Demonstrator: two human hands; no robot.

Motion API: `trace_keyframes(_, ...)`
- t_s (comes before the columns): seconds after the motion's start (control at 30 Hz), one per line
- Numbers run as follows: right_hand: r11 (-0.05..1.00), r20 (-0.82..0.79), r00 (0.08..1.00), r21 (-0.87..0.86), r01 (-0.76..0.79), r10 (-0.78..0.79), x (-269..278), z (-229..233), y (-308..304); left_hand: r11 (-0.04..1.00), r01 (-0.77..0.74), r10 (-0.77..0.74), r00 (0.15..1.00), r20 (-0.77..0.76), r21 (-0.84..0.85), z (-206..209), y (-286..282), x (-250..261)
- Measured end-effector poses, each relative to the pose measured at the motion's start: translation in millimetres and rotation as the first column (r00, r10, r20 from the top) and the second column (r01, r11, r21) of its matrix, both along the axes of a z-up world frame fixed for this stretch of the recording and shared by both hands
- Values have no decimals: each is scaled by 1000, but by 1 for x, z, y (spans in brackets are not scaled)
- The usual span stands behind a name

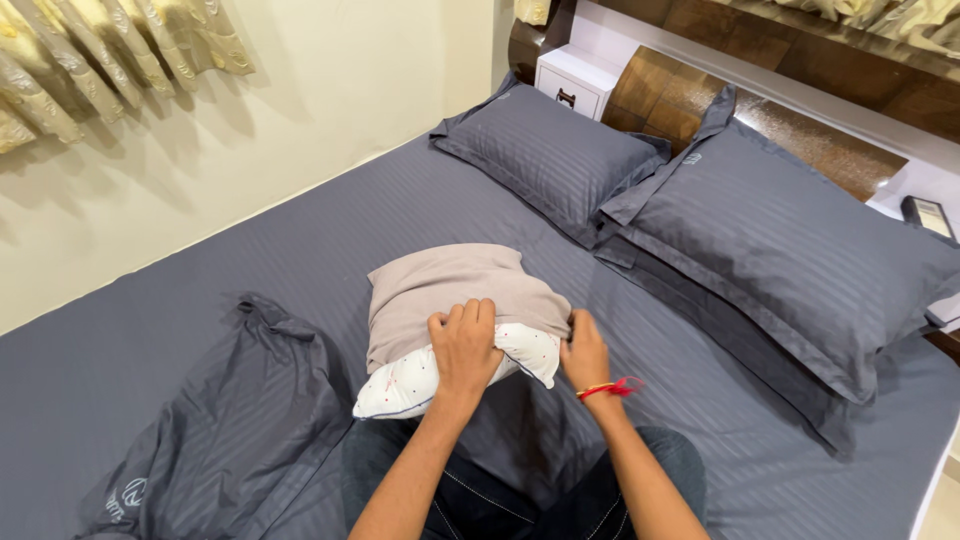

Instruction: The person puts a pillowcase onto a pillow by pulling the fabric over it, pats the pillow flat on the bed, and picks up another pillowcase.

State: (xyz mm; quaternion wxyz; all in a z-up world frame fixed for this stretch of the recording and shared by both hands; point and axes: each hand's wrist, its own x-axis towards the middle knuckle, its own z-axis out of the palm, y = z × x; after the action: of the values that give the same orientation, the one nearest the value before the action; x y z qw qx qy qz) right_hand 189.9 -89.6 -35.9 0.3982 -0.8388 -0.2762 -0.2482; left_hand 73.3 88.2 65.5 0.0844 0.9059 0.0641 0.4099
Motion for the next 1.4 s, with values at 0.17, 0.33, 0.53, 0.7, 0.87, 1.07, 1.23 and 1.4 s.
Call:
trace_keyframes(0.17, 988, -489, 872, -144, -56, -22, -25, -4, -7, 996, -93, 93, 996, -3, 3, -5, -5, 8)
trace_keyframes(0.33, 894, -734, 519, 419, -161, 437, -81, 69, -40, 990, -125, 123, 992, 24, 68, -8, -12, 13)
trace_keyframes(0.53, 970, -721, 693, -160, -181, 10, -89, 116, -59, 981, 174, -178, 983, -48, -81, -12, -16, -20)
trace_keyframes(0.7, 865, -407, 902, -496, -82, -148, -117, 103, -42, 902, 390, -419, 895, -153, -186, -33, -2, -74)
trace_keyframes(0.87, 913, -208, 965, -341, -224, 159, -132, 90, -17, 958, 74, -29, 986, -164, 277, -55, 43, -107)
trace_keyframes(1.07, 914, -273, 914, -190, -358, 301, -132, 79, -4, 912, -404, 395, 912, -114, -71, -87, 98, -152)
trace_keyframes(1.23, 946, -254, 926, -93, -312, 280, -130, 71, 0, 785, -430, 118, 810, -574, -446, -92, 111, -150)
trace_keyframes(1.4, 953, -240, 923, 127, -276, 300, -120, 73, -11, 725, 32, -119, 990, -79, -688, -41, 106, -145)
